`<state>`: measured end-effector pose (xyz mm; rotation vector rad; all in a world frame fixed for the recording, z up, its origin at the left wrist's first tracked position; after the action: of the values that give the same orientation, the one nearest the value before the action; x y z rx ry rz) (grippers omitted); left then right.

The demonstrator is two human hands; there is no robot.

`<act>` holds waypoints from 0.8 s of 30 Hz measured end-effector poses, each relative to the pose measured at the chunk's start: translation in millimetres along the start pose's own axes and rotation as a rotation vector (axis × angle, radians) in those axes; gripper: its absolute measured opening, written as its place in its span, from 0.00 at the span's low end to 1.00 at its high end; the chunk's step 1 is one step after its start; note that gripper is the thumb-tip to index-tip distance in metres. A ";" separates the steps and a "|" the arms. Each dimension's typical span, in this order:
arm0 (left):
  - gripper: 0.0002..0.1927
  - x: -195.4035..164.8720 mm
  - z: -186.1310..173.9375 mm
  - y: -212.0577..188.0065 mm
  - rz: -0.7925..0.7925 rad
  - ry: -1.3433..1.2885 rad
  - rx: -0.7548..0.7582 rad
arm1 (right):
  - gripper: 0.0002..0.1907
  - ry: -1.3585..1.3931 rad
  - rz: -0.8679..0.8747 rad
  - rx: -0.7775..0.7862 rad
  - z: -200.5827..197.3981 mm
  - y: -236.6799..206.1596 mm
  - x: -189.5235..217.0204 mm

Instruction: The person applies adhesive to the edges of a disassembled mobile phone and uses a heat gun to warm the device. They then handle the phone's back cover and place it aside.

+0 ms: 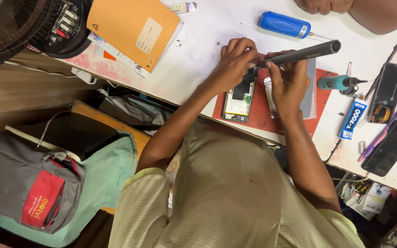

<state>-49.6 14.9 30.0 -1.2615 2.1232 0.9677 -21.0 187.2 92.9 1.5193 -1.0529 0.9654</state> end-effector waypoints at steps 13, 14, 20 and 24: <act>0.21 14.7 -7.6 -16.1 -0.049 0.074 0.001 | 0.14 -0.119 0.014 0.028 18.2 -1.7 -12.1; 0.20 15.3 -7.5 -16.3 -0.053 0.077 0.007 | 0.14 -0.137 0.023 0.027 19.0 -1.9 -13.3; 0.18 17.1 -8.0 -16.4 -0.053 0.075 0.015 | 0.13 -0.205 0.046 0.018 19.8 -5.4 -19.2; 0.19 18.1 -8.5 -17.9 -0.058 0.084 0.022 | 0.13 -0.180 -0.009 0.022 20.3 -8.4 -24.5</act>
<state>-42.3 -7.4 16.9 -1.3670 2.1417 0.8791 -19.0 171.8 64.0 1.6518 -1.1638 0.8482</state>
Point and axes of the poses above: each hand's wrist, its own y-axis towards the middle knuckle, its own z-axis out of the palm, x = y × z, the point moved 2 cm from there along y, towards the middle knuckle, and after that the axes turned 5 degrees about y, right-handed, at the moved point
